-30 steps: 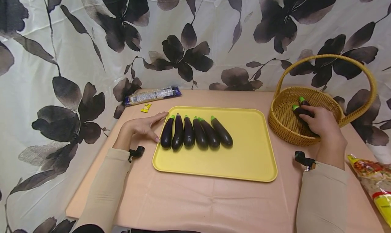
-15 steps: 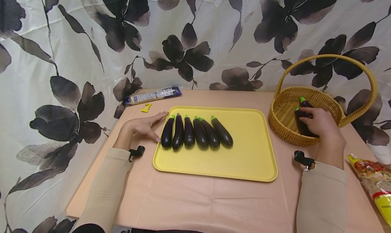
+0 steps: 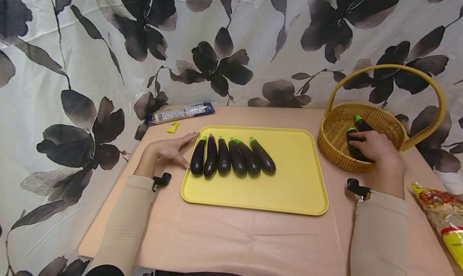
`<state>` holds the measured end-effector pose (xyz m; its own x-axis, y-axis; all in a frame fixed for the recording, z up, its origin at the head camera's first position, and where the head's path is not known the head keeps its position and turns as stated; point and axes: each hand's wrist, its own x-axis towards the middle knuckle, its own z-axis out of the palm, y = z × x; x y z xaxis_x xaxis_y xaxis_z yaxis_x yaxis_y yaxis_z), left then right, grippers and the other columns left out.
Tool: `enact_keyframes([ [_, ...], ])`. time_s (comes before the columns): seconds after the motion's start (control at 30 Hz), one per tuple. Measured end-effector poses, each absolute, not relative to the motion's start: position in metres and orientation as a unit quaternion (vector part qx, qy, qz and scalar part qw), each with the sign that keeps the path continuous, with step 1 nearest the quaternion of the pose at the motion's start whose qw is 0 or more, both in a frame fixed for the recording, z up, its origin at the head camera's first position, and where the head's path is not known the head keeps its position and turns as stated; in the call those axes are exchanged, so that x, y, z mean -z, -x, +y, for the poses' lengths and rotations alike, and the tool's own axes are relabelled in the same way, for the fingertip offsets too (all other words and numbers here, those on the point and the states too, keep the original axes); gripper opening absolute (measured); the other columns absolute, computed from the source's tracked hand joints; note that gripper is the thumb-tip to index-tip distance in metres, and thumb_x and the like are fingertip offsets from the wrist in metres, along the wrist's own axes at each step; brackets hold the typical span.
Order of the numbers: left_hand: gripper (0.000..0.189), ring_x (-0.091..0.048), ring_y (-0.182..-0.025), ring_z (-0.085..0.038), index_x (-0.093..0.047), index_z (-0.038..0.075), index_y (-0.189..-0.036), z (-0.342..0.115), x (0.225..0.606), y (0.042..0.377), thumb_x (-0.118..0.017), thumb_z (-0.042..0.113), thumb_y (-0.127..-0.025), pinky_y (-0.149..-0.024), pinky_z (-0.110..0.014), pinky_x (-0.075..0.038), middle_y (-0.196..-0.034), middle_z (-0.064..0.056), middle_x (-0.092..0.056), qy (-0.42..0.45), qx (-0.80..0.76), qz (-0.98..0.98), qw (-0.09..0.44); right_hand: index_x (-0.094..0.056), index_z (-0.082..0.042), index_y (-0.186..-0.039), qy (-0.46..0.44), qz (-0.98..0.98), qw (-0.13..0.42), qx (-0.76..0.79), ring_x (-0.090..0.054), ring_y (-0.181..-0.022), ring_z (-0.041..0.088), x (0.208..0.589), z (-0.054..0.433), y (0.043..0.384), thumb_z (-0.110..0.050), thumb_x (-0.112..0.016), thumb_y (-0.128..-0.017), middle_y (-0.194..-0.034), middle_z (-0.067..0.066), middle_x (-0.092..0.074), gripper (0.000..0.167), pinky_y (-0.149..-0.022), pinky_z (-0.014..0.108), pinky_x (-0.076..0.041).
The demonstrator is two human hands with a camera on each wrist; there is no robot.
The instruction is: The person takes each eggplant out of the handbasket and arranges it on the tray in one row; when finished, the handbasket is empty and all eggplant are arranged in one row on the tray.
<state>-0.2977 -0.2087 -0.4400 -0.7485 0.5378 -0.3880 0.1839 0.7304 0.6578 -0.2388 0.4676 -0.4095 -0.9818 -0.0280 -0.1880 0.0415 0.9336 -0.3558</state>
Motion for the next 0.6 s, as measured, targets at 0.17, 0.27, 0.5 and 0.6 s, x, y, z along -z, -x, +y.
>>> enact_keyframes([
  [0.17, 0.138, 0.011, -0.163, -0.025, -0.011, 0.036, -0.168, -0.2090, 0.4405, 0.2963, -0.100, 0.039, -0.063, -0.131, -0.054, 0.004, -0.177, 0.001, 0.007, -0.203, -0.309, 0.883, 0.290, -0.049, 0.004, -0.148, -0.004, 0.979, 0.090, 0.185, -0.030, -0.132, 0.071, 0.4108, 0.4663, 0.2385, -0.045, -0.048, -0.109, -0.145, 0.050, -0.036, 0.063, -0.108, 0.081, -0.027],
  [0.27, 0.139, 0.011, -0.163, -0.025, -0.011, 0.036, -0.168, -0.2089, 0.4409, 0.2960, -0.100, 0.039, -0.063, -0.131, -0.054, 0.004, -0.177, 0.001, 0.006, -0.204, -0.309, 0.882, 0.291, -0.049, 0.004, -0.148, -0.010, 0.978, 0.087, 0.189, -0.031, -0.131, 0.071, 0.4112, 0.4658, 0.2382, -0.043, -0.049, -0.109, -0.145, 0.050, -0.036, 0.061, -0.108, 0.081, -0.028],
  [0.5, 0.138, 0.010, -0.163, -0.026, -0.011, 0.036, -0.168, -0.2087, 0.4398, 0.2971, -0.100, 0.040, -0.063, -0.131, -0.054, 0.003, -0.177, 0.001, 0.006, -0.208, -0.303, 0.885, 0.287, -0.046, 0.005, -0.151, -0.018, 0.976, 0.065, 0.207, -0.035, -0.128, 0.068, 0.4099, 0.4667, 0.2366, -0.039, -0.045, -0.111, -0.144, 0.049, -0.034, 0.059, -0.106, 0.082, -0.031],
  [0.6, 0.138, 0.010, -0.163, -0.026, -0.010, 0.036, -0.168, -0.2088, 0.4401, 0.2976, -0.100, 0.041, -0.063, -0.131, -0.054, 0.003, -0.177, 0.001, 0.006, -0.209, -0.299, 0.886, 0.286, -0.045, 0.003, -0.152, -0.023, 0.975, 0.054, 0.215, -0.036, -0.128, 0.067, 0.4089, 0.4665, 0.2354, -0.044, -0.044, -0.111, -0.146, 0.050, -0.034, 0.063, -0.106, 0.082, -0.032],
])
